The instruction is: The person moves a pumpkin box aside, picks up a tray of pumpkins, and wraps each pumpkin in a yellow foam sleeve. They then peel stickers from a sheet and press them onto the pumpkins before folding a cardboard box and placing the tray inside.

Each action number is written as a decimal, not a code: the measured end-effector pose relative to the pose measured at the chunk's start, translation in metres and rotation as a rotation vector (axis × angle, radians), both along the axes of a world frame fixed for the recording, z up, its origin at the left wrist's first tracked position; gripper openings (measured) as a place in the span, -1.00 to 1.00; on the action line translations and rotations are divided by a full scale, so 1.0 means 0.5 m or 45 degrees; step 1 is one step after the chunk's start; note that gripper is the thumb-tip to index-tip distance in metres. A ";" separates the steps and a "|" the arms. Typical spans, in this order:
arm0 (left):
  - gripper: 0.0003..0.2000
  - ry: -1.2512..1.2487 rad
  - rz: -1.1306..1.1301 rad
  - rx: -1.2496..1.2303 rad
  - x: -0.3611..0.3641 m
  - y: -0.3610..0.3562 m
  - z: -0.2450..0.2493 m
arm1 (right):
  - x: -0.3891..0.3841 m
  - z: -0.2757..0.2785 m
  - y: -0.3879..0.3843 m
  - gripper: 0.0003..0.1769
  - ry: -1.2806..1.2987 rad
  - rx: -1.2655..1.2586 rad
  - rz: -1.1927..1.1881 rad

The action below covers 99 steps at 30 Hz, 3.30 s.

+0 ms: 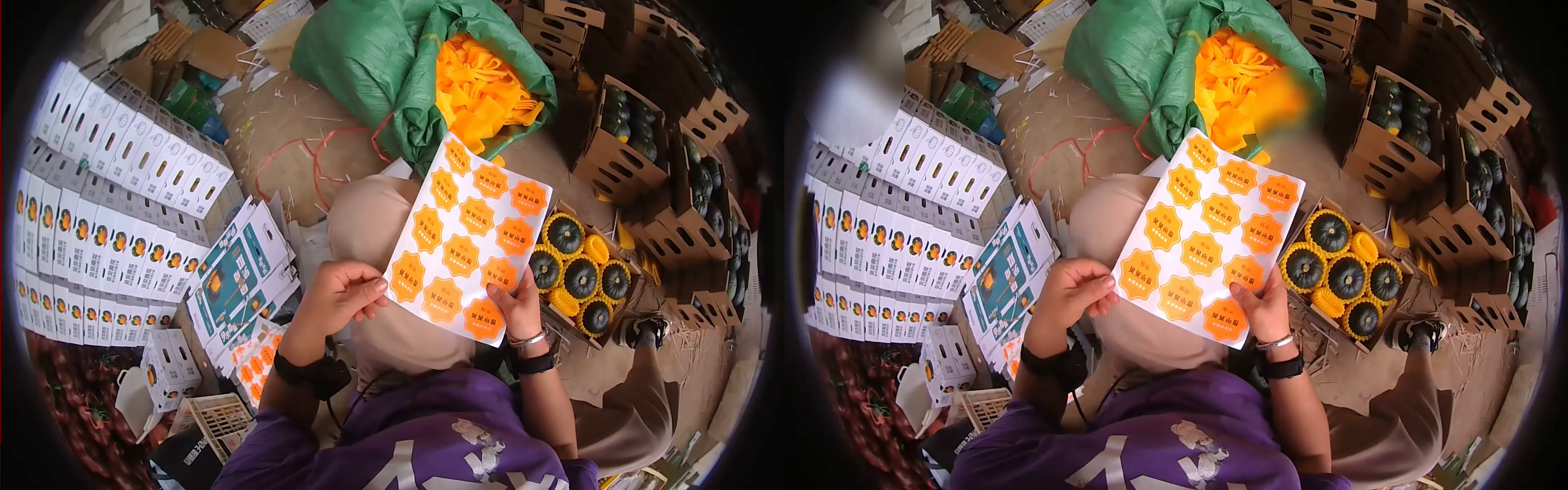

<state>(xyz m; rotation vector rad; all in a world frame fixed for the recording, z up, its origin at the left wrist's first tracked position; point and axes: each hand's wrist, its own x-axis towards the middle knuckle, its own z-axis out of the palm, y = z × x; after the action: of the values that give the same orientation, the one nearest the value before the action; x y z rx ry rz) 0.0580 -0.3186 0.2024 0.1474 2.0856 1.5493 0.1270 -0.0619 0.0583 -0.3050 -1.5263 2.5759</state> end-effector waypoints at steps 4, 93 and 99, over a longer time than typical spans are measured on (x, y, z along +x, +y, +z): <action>-0.84 0.033 -0.124 -0.007 -0.011 0.048 0.015 | 0.004 0.000 0.026 -0.10 -0.275 1.079 -0.198; -0.95 -0.234 -0.181 0.697 -0.120 0.314 -0.248 | 0.025 0.032 0.094 -0.24 0.051 1.280 -0.272; -0.64 -0.219 -0.315 0.707 -0.056 0.352 -0.243 | 0.032 -0.013 0.057 -0.46 -0.158 1.824 -0.456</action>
<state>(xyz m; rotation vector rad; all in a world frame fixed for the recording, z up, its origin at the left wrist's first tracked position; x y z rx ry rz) 0.0301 -0.1425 0.0808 0.4357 1.4049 1.8663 0.1430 -0.0332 0.0518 -0.4476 -2.5312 0.7817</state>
